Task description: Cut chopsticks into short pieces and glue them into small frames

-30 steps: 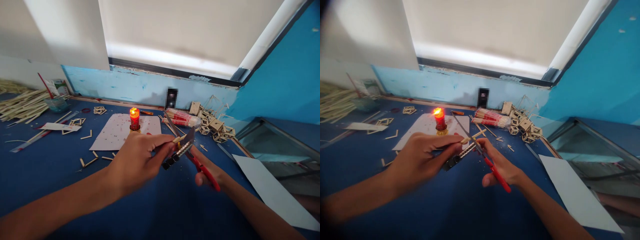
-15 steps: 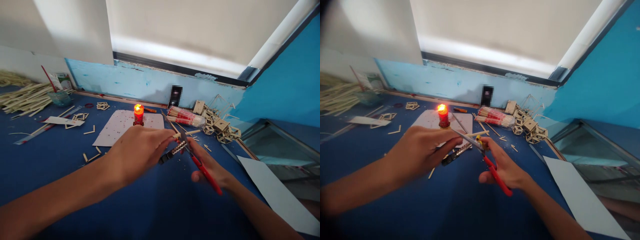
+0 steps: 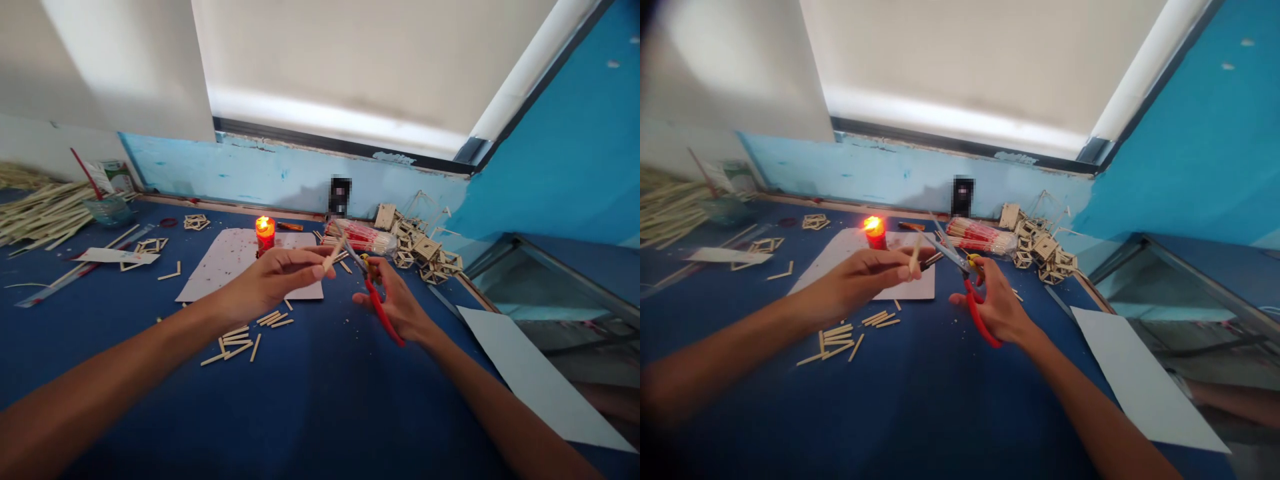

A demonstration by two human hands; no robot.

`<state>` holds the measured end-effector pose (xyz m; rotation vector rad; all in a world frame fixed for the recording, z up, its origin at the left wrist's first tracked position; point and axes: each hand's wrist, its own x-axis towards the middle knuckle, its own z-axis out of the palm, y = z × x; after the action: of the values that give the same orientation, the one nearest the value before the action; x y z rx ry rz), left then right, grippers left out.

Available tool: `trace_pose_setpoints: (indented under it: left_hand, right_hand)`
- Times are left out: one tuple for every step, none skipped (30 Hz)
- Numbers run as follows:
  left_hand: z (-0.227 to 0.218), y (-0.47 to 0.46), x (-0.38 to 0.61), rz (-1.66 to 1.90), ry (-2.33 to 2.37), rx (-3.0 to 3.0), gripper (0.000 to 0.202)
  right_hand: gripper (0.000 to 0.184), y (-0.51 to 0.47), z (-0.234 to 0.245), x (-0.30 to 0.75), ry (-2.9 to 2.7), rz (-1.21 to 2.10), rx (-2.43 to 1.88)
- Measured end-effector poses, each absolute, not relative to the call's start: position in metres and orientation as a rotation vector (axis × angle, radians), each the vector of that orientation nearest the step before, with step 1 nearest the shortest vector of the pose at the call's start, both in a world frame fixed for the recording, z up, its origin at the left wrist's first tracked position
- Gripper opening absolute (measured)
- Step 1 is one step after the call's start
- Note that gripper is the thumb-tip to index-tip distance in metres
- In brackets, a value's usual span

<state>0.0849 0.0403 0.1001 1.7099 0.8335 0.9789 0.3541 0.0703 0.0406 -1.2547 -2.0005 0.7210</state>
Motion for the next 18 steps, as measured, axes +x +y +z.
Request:
trace_pose_setpoints:
  left_hand:
    - [0.101, 0.042, 0.088, 0.944, 0.821, 1.835, 0.018]
    - [0.101, 0.045, 0.092, 0.93, 0.827, 1.945, 0.019]
    - [0.1, 0.049, 0.096, 0.933, 0.852, 2.03, 0.02]
    - [0.099, 0.053, 0.1, 0.953, 0.89, 2.081, 0.021]
    - [0.097, 0.057, 0.103, 0.983, 0.93, 2.098, 0.021]
    - [0.094, 0.06, 0.107, 1.009, 0.966, 2.1, 0.021]
    - [0.091, 0.063, 0.111, 1.028, 0.995, 2.099, 0.02]
    - [0.088, 0.065, 0.115, 1.044, 1.022, 2.101, 0.019]
    - [0.084, 0.067, 0.119, 1.062, 1.047, 2.099, 0.018]
    - [0.082, 0.068, 0.122, 1.083, 1.069, 2.087, 0.017]
    - [0.08, 0.069, 0.126, 1.106, 1.09, 2.066, 0.017]
    - [0.078, 0.07, 0.13, 1.129, 1.109, 2.035, 0.018]
    - [0.078, 0.071, 0.134, 1.149, 1.126, 1.997, 0.018]
    - [0.079, 0.072, 0.138, 1.161, 1.137, 1.955, 0.019]
    - [0.081, 0.073, 0.142, 1.166, 1.137, 1.912, 0.019]
    - [0.084, 0.074, 0.146, 1.168, 1.129, 1.87, 0.02]
    - [0.089, 0.074, 0.15, 1.171, 1.114, 1.83, 0.02]
    - [0.095, 0.074, 0.154, 1.178, 1.092, 1.794, 0.02]
  right_hand:
    - [0.079, 0.072, 0.038, 0.355, -2.009, 0.671, -1.245]
    - [0.079, 0.074, 0.036, 0.356, -2.024, 0.628, -1.237]
    - [0.078, 0.075, 0.035, 0.357, -2.041, 0.583, -1.236]
    - [0.076, 0.076, 0.033, 0.357, -2.054, 0.532, -1.245]
    - [0.074, 0.076, 0.032, 0.356, -2.059, 0.479, -1.258]
    - [0.072, 0.076, 0.032, 0.355, -2.057, 0.431, -1.273]
    - [0.07, 0.075, 0.031, 0.354, -2.05, 0.389, -1.285]
    - [0.068, 0.074, 0.031, 0.352, -2.04, 0.352, -1.295]
    - [0.066, 0.074, 0.031, 0.351, -2.027, 0.32, -1.304]
    - [0.065, 0.073, 0.031, 0.35, -2.013, 0.29, -1.316]
    - [0.064, 0.073, 0.031, 0.349, -1.996, 0.253, -1.331]
    - [0.064, 0.073, 0.031, 0.349, -1.974, 0.211, -1.348]
    - [0.065, 0.074, 0.033, 0.349, -1.949, 0.171, -1.365]
    - [0.066, 0.075, 0.035, 0.35, -1.925, 0.119, -1.38]
    - [0.067, 0.077, 0.038, 0.352, -1.905, 0.046, -1.391]
    - [0.068, 0.079, 0.042, 0.354, -1.889, -0.051, -1.402]
    - [0.068, 0.081, 0.046, 0.358, -1.87, -0.167, -1.413]
    - [0.067, 0.083, 0.052, 0.362, -1.85, -0.289, -1.422]
